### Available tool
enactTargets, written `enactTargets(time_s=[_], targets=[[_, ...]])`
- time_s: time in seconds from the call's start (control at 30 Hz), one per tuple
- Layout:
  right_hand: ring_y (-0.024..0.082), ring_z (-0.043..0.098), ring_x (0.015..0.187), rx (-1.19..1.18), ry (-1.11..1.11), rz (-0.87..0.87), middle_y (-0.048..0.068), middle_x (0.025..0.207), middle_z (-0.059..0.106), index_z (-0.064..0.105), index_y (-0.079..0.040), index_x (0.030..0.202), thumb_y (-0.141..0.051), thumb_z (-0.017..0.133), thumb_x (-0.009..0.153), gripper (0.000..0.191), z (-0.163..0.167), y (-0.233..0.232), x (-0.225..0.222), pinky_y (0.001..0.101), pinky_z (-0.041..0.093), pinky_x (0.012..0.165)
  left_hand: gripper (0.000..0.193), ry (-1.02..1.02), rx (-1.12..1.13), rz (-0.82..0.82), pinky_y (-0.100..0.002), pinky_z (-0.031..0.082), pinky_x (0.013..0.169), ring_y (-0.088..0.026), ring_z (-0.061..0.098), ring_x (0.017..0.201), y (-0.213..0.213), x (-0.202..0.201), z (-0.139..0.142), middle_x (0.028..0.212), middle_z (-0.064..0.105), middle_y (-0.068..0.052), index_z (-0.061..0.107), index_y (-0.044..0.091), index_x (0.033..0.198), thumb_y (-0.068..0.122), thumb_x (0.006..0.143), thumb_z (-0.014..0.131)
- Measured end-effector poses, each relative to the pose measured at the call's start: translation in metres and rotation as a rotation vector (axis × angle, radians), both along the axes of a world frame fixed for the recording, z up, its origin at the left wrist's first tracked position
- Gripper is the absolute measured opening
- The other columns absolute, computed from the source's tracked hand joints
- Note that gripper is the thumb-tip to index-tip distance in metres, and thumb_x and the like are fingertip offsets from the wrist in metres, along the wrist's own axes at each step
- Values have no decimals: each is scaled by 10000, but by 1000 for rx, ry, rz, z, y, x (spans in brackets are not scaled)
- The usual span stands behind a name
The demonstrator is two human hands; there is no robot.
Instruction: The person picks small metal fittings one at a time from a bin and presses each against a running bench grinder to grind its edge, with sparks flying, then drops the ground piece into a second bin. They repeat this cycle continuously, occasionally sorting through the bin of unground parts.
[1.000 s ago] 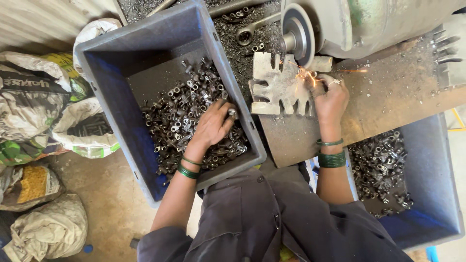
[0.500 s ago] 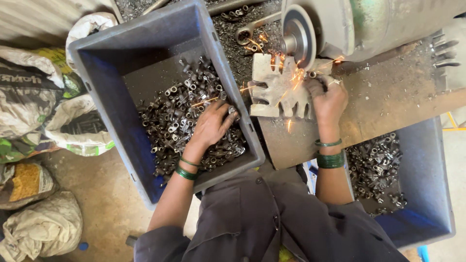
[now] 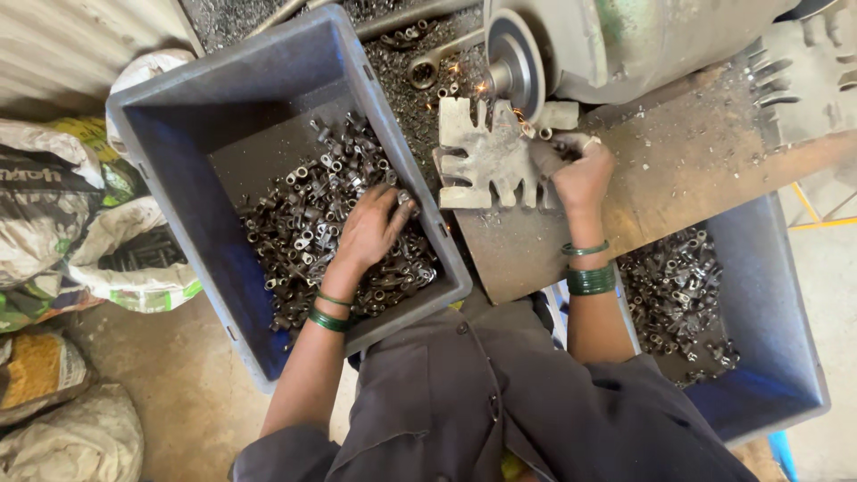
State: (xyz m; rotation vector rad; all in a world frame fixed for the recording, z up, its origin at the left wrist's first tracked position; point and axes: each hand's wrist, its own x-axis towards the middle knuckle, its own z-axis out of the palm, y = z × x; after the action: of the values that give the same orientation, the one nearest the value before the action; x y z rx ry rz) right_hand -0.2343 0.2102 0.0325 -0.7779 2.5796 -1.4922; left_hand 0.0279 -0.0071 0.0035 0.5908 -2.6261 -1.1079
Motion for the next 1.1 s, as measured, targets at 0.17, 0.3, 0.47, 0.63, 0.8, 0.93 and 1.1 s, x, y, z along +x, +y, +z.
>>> enactTargets(time_s=[0.17, 0.3, 0.47, 0.63, 0.8, 0.93, 1.1], targets=[[229, 684, 766, 119, 601, -97, 110, 881, 737, 758, -63, 934, -160, 944, 834, 232, -22, 23, 2, 333, 520, 620, 345, 57, 156, 112, -472, 499, 1002, -398, 611, 1153, -3, 0, 9, 1248, 639, -217, 665, 15, 1180, 311, 1055, 538], [257, 682, 844, 84, 868, 45, 100, 955, 695, 763, -80, 1040, -95, 897, 838, 243, -28, 37, 10, 395, 556, 765, 316, 263, 75, 205, -468, 485, 1054, -409, 599, 1209, -9, 1, 4, 1271, 641, -243, 665, 5, 1246, 266, 1091, 577], [308, 705, 901, 29, 520, 84, 147, 1005, 720, 751, -47, 1024, -122, 888, 884, 210, -13, 20, 16, 392, 567, 791, 315, 376, 394, 267, -329, 524, 982, -214, 681, 1082, -13, 1, -8, 1159, 733, -135, 678, 32, 1256, 266, 1084, 555], [308, 716, 830, 108, 259, 39, 176, 931, 751, 771, -18, 1014, -160, 873, 862, 232, 13, -7, 6, 409, 550, 761, 350, 469, 647, 335, -275, 494, 991, -122, 627, 1080, -16, -5, -24, 1165, 722, -57, 666, 12, 1284, 271, 1100, 518], [313, 728, 871, 58, 242, 75, 193, 968, 762, 779, 6, 1083, -136, 822, 922, 219, 19, -13, 11, 405, 550, 793, 330, 459, 596, 366, -266, 490, 986, -127, 623, 1074, -16, 3, -38, 1154, 725, -59, 670, 0, 1290, 233, 1107, 527], [287, 740, 804, 98, 166, -10, 184, 906, 755, 771, 0, 1008, -195, 866, 885, 249, 21, -13, 11, 380, 556, 743, 321, 464, 600, 351, -268, 495, 985, -128, 629, 1072, -14, 1, -33, 1167, 731, -64, 668, 1, 1292, 216, 1101, 525], [307, 715, 792, 76, 372, -12, 162, 871, 740, 763, -25, 910, -183, 905, 786, 245, 3, -8, 11, 402, 558, 719, 313, 555, 625, 340, -255, 502, 952, -110, 621, 1058, -15, -4, -26, 1161, 713, -39, 662, 1, 1296, 209, 1103, 529]])
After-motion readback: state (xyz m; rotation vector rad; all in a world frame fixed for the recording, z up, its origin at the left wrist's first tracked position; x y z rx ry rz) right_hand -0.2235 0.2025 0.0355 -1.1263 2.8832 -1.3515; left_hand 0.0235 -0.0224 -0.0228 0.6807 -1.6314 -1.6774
